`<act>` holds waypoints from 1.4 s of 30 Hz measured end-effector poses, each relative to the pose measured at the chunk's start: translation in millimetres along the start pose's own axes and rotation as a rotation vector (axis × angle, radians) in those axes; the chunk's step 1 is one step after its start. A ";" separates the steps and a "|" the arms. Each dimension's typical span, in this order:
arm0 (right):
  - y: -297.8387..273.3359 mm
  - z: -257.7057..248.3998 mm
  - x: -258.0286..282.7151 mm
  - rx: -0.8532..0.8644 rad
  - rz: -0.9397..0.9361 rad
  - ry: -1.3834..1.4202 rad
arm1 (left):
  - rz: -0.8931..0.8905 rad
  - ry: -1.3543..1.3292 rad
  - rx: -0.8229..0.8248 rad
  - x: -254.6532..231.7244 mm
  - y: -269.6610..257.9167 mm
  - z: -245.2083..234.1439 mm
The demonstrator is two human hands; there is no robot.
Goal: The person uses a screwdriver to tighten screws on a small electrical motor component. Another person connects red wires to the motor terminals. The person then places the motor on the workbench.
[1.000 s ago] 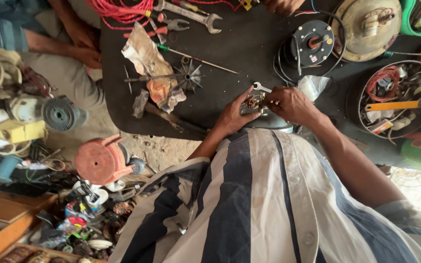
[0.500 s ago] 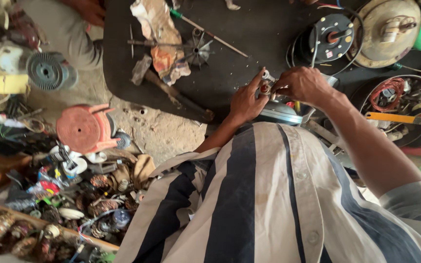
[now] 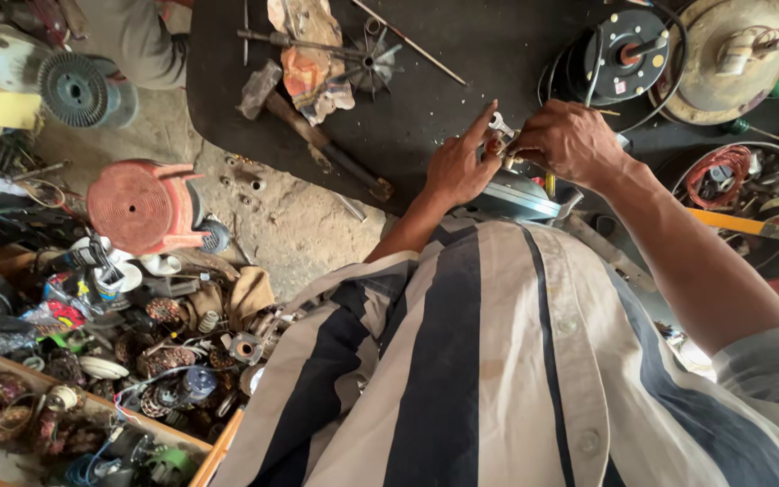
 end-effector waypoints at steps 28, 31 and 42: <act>9.2 -19.7 6.0 -0.007 -0.249 -0.240 | -0.008 0.020 0.004 2.3 1.1 1.8; 9.4 -21.9 10.3 -0.008 -0.258 -0.295 | 0.013 0.056 0.010 3.2 2.6 2.6; 11.2 -30.5 21.7 0.052 -0.324 -0.409 | -0.017 0.055 0.043 -4.3 -1.5 -5.0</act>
Point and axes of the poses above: each hand's wrist, its own y-axis towards the middle knuckle, its own z-axis out of the palm, x = y × z, the point moved 3 cm from there along y, towards the middle knuckle, and after that the axes turned 6 degrees about z, right-handed, at the moved point
